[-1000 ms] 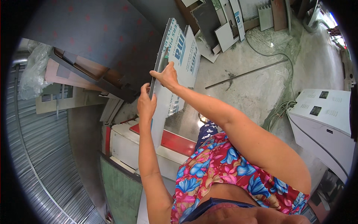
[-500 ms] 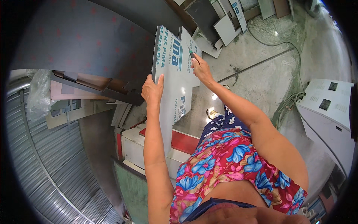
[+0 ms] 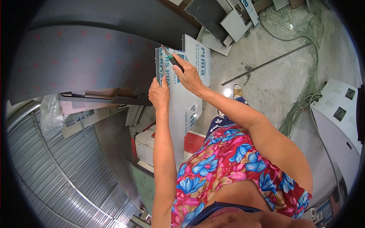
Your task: Trimming the edges of Pima PVC foam boards using a utility knife in a workshop.
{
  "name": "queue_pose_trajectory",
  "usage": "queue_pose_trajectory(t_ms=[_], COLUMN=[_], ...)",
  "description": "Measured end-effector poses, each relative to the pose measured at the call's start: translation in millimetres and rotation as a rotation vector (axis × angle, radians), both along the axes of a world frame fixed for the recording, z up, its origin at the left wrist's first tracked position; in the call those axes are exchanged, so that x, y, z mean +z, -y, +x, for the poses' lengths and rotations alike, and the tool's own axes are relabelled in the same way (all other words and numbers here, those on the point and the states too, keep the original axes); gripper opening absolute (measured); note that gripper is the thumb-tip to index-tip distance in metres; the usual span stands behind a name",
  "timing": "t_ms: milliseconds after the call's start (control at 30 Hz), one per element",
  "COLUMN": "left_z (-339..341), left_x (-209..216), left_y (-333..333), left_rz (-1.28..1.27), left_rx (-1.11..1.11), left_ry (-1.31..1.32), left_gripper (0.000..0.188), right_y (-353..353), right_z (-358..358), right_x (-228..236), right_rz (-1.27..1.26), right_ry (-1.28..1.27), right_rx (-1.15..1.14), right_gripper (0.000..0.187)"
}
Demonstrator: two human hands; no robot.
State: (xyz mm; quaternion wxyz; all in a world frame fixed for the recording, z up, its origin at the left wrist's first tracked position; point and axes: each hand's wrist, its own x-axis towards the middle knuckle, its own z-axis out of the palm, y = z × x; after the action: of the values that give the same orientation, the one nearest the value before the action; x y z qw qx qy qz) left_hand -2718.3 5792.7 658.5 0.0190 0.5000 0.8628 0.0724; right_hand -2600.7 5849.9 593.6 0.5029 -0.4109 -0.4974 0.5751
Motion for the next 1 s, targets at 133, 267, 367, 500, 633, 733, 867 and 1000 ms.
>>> queue_pose_trajectory(t_ms=[133, 267, 367, 500, 633, 733, 867, 1000], left_z=[13.0, 10.2, 4.8, 0.5, -1.1, -0.2, 1.0, 2.7], left_x=[-15.9, -25.9, -29.9, -35.1, -38.9, -46.2, -51.2, -55.7], left_y=[-29.7, -50.5, -57.7, -60.5, -59.0, -57.3, -56.2, -56.4], left_rz=[0.011, 0.026, 0.033, 0.031, 0.024, 0.034, -0.001, 0.015], left_rx=[-0.002, 0.001, 0.007, -0.001, 0.002, -0.013, 0.019, 0.024], left_ry=[-0.030, -0.034, -0.034, -0.021, -0.015, -0.023, -0.013, 0.006], left_gripper=[0.037, 0.036, 0.037, 0.038, 0.039, 0.039, 0.038, 0.037], right_y=[-33.6, -56.9, -66.1, -63.8, -67.2, -69.4, -64.9, -70.2], right_z=[2.7, -10.1, -18.9, -16.0, -21.0, -22.9, -26.1, -16.8], right_x=[-10.7, -26.7, -40.7, -41.2, -58.0, -76.4, -83.9, -98.1], right_rz=[-0.047, -0.055, -0.038, -0.100, -0.140, -0.181, 0.024, -0.324], right_ry=[0.045, 0.008, -0.025, -0.122, -0.145, -0.078, -0.030, -0.107], right_rx=[0.093, 0.077, 0.032, 0.078, 0.086, 0.071, -0.039, 0.126], right_gripper=[0.048, 0.049, 0.049, 0.047, 0.046, 0.046, 0.047, 0.045])
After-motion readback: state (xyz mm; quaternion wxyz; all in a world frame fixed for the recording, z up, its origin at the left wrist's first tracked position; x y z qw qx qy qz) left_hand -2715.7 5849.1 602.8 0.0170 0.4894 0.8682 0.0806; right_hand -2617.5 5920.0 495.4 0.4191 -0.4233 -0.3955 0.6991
